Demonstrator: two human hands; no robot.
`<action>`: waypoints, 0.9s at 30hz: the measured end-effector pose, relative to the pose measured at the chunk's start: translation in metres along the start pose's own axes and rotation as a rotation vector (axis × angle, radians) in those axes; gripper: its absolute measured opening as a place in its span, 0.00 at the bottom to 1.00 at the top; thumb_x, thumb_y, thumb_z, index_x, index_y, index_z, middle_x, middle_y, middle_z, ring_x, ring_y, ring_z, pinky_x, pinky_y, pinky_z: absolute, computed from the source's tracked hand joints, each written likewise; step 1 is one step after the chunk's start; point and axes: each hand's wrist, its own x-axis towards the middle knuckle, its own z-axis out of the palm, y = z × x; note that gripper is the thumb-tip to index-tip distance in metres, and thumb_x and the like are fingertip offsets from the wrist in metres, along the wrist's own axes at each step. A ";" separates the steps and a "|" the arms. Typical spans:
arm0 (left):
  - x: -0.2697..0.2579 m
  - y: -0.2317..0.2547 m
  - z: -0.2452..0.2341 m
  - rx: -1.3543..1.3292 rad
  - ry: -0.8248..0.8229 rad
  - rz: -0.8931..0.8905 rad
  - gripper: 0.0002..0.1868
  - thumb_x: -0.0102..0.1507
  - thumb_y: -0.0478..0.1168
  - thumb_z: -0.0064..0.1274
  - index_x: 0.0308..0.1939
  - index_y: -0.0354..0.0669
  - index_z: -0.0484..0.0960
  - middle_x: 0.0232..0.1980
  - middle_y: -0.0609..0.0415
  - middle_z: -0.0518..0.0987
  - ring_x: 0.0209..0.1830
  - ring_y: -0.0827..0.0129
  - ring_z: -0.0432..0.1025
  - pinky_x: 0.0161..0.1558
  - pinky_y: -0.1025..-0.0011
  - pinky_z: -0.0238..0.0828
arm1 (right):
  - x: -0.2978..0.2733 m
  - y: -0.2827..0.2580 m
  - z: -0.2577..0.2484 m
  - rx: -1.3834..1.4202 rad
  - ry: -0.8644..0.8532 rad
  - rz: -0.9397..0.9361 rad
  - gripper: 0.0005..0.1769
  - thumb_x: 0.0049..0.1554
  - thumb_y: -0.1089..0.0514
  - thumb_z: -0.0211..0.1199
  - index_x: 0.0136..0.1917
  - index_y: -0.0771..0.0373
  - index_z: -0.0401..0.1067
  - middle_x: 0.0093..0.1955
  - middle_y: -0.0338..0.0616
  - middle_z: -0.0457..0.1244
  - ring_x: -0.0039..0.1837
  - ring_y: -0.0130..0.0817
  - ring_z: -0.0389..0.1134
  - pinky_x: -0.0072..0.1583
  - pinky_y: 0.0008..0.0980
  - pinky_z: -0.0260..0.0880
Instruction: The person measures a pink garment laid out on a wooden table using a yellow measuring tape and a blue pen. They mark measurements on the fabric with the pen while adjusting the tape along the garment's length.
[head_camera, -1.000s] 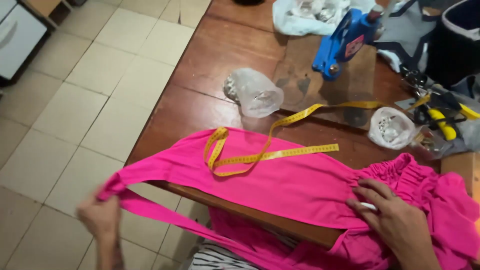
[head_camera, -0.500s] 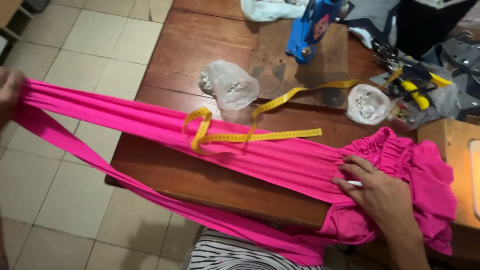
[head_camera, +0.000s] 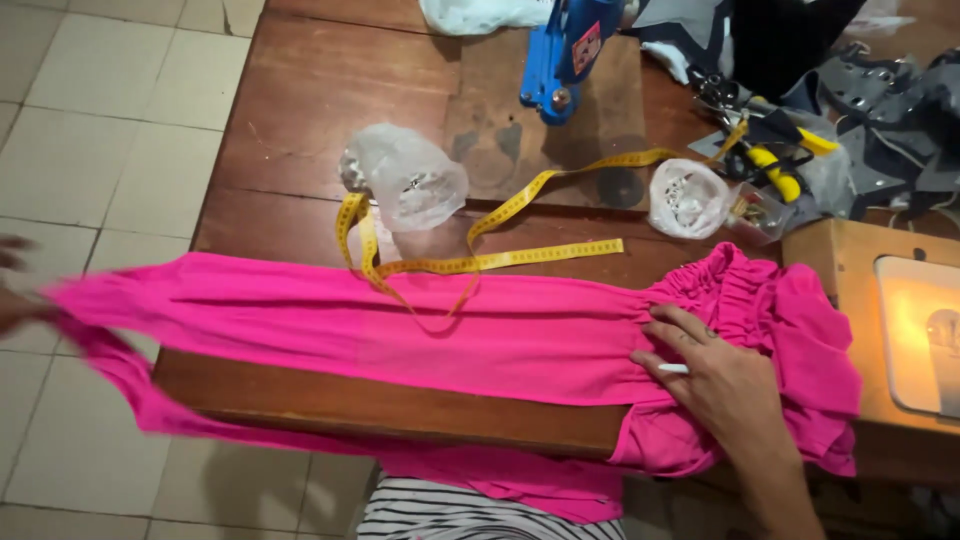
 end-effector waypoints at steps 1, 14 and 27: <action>-0.008 0.014 0.001 0.003 -0.005 0.007 0.78 0.37 0.32 0.91 0.95 0.31 0.78 0.71 0.22 0.76 0.43 0.39 0.72 0.27 0.46 0.69 | -0.002 0.001 -0.002 0.003 -0.002 0.008 0.33 0.63 0.22 0.68 0.75 0.33 0.82 0.89 0.09 0.67 0.45 0.22 0.83 0.33 0.31 0.75; -0.145 0.384 0.068 -0.019 0.034 0.517 0.13 0.78 0.39 0.68 0.65 0.47 0.98 0.65 0.47 0.95 0.62 0.51 0.87 0.68 0.54 0.84 | 0.006 -0.063 -0.027 0.080 0.293 -0.174 0.21 0.69 0.31 0.75 0.72 0.31 0.86 0.83 0.20 0.76 0.40 0.32 0.82 0.37 0.36 0.75; -0.152 0.414 0.084 0.169 -0.055 0.697 0.52 0.71 0.65 0.66 0.96 0.57 0.69 0.99 0.53 0.69 0.95 0.53 0.68 0.98 0.33 0.41 | 0.025 -0.052 -0.032 0.083 0.109 -0.082 0.40 0.63 0.18 0.67 0.82 0.33 0.80 0.91 0.18 0.68 0.39 0.38 0.84 0.33 0.42 0.79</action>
